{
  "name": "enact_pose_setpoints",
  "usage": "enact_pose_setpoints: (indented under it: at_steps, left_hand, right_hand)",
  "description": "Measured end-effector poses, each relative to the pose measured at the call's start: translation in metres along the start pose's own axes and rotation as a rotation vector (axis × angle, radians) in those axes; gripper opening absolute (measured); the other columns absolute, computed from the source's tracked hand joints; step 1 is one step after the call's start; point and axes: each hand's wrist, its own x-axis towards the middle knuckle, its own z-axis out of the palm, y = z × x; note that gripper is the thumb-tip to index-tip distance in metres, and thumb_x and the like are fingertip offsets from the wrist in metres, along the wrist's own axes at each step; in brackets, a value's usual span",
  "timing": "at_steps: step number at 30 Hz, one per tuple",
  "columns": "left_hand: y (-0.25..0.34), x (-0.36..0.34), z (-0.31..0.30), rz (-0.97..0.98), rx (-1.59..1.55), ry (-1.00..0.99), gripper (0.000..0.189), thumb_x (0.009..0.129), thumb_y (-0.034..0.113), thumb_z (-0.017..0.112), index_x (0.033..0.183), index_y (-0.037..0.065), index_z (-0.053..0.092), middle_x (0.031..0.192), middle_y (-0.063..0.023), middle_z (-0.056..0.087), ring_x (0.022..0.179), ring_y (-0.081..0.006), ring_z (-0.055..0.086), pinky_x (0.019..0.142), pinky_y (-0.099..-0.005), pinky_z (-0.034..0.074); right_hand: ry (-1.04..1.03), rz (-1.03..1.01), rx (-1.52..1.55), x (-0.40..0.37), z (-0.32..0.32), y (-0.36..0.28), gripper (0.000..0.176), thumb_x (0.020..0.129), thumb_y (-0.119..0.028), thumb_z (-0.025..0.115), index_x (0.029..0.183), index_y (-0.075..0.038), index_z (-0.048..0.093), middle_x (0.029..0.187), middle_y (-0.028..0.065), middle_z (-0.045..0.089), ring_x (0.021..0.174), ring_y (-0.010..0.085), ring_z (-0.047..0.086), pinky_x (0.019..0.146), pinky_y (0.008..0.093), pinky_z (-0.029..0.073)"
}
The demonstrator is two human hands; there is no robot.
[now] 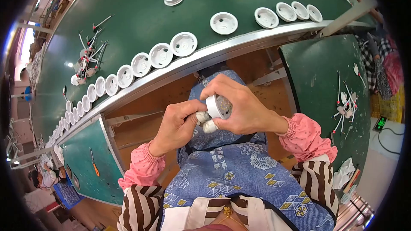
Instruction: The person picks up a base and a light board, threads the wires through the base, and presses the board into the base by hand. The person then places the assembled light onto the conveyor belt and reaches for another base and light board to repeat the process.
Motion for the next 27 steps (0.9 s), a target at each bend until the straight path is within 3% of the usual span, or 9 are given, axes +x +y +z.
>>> enact_pose_setpoints:
  at_steps: [4,7,10,19,22,25,27]
  left_hand:
    - [-0.010,-0.009,-0.007,0.016,-0.077,0.025,0.018,0.090,-0.009,0.059,0.101,-0.002,0.070,0.084,-0.0113,0.070,0.073,-0.0176,0.066,0.067,-0.0297,0.052]
    - [-0.012,-0.014,-0.004,-0.050,-0.092,0.095,0.021,0.089,-0.009,0.057,0.103,0.000,0.070,0.086,-0.0148,0.070,0.073,-0.0275,0.069,0.067,-0.0346,0.053]
    - [-0.023,-0.021,-0.004,-0.098,-0.180,0.099,0.019,0.094,-0.009,0.057,0.105,-0.001,0.072,0.087,-0.0085,0.072,0.075,-0.0136,0.066,0.068,-0.0281,0.052]
    - [-0.032,-0.025,-0.013,-0.216,-0.281,0.071,0.020,0.096,-0.008,0.058,0.110,-0.002,0.070,0.086,-0.0068,0.071,0.075,-0.0099,0.065,0.065,-0.0253,0.051]
    - [-0.035,-0.021,-0.021,-0.220,-0.215,0.075,0.024,0.091,-0.006,0.058,0.110,0.001,0.071,0.092,-0.0113,0.070,0.083,-0.0220,0.067,0.074,-0.0348,0.050]
    - [-0.049,-0.019,-0.034,0.113,0.101,0.130,0.030,0.089,0.000,0.062,0.118,0.005,0.070,0.101,-0.0107,0.069,0.099,-0.0271,0.062,0.089,-0.0392,0.045]
    - [-0.038,-0.020,-0.040,0.052,0.092,0.121,0.036,0.087,0.005,0.066,0.123,0.005,0.068,0.103,-0.0101,0.068,0.104,-0.0298,0.057,0.095,-0.0412,0.040]
  right_hand:
    - [-0.049,0.140,0.166,0.007,0.007,-0.003,0.048,0.066,-0.001,0.082,0.110,-0.004,0.064,0.108,0.0085,0.062,0.101,0.0241,0.062,0.084,0.0347,0.051]
    - [-0.041,0.285,0.228,0.012,0.011,0.002,0.049,0.067,-0.003,0.083,0.112,-0.006,0.064,0.109,0.0054,0.062,0.099,0.0177,0.062,0.079,0.0316,0.051]
    - [-0.078,0.232,0.242,0.014,0.015,0.011,0.050,0.067,-0.005,0.084,0.113,-0.009,0.065,0.110,0.0030,0.062,0.099,0.0145,0.061,0.076,0.0293,0.050]
    - [-0.125,0.302,0.177,0.030,0.021,0.014,0.053,0.067,-0.006,0.081,0.117,-0.008,0.065,0.115,0.0061,0.064,0.102,0.0187,0.064,0.081,0.0313,0.052]
    - [-0.094,0.256,0.078,0.036,0.027,0.015,0.062,0.066,-0.006,0.081,0.125,-0.007,0.062,0.115,0.0101,0.063,0.103,0.0257,0.065,0.084,0.0363,0.053]
    - [-0.030,0.134,-0.146,0.039,0.034,0.006,0.073,0.065,-0.004,0.083,0.133,-0.006,0.057,0.114,0.0143,0.061,0.103,0.0340,0.064,0.086,0.0414,0.053]
    - [0.011,0.054,-0.282,0.041,0.039,0.003,0.077,0.063,-0.002,0.084,0.135,-0.006,0.055,0.115,0.0156,0.059,0.104,0.0368,0.062,0.088,0.0424,0.053]
